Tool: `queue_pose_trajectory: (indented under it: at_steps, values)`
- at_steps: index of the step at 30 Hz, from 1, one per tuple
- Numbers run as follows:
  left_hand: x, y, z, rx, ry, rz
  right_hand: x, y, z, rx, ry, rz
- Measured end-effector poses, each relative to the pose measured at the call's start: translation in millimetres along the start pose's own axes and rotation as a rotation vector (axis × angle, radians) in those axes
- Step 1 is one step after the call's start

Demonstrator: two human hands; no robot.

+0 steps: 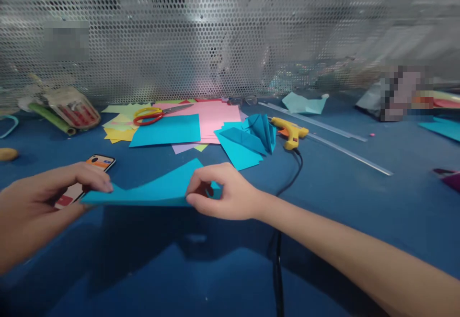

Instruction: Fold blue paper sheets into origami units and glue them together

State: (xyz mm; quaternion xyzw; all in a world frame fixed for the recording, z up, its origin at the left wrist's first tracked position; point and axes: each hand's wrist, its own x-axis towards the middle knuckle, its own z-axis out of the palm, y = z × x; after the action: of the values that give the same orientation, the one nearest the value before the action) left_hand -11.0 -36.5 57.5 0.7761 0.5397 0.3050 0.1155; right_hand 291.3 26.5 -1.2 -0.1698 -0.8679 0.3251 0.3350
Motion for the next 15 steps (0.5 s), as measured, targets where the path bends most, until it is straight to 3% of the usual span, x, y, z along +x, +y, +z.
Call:
queue_pose_trajectory:
  at_steps: [2, 4, 6, 8, 12, 15]
  values:
    - [6, 11, 2.5, -0.100, 0.032, 0.036, 4, -7, -3, 0.167, -0.153, 0.037]
    - [11, 22, 3.9, -0.198, 0.000, 0.079, 6, -8, -4, 0.411, -0.294, 0.170]
    - [14, 35, 4.9, -0.280, -0.075, 0.117, 5, -4, -3, 0.639, -0.339, 0.362]
    - [18, 47, 6.1, -0.335, -0.111, 0.134, 3, 0, 0, 0.750, -0.306, 0.501]
    - [26, 65, 8.8, -0.473, -0.128, 0.065, 2, -3, 3, 0.749, -0.278, 0.481]
    - [25, 63, 8.6, -0.508, -0.071, 0.003, 4, -12, 0, 0.525, -0.252, 0.394]
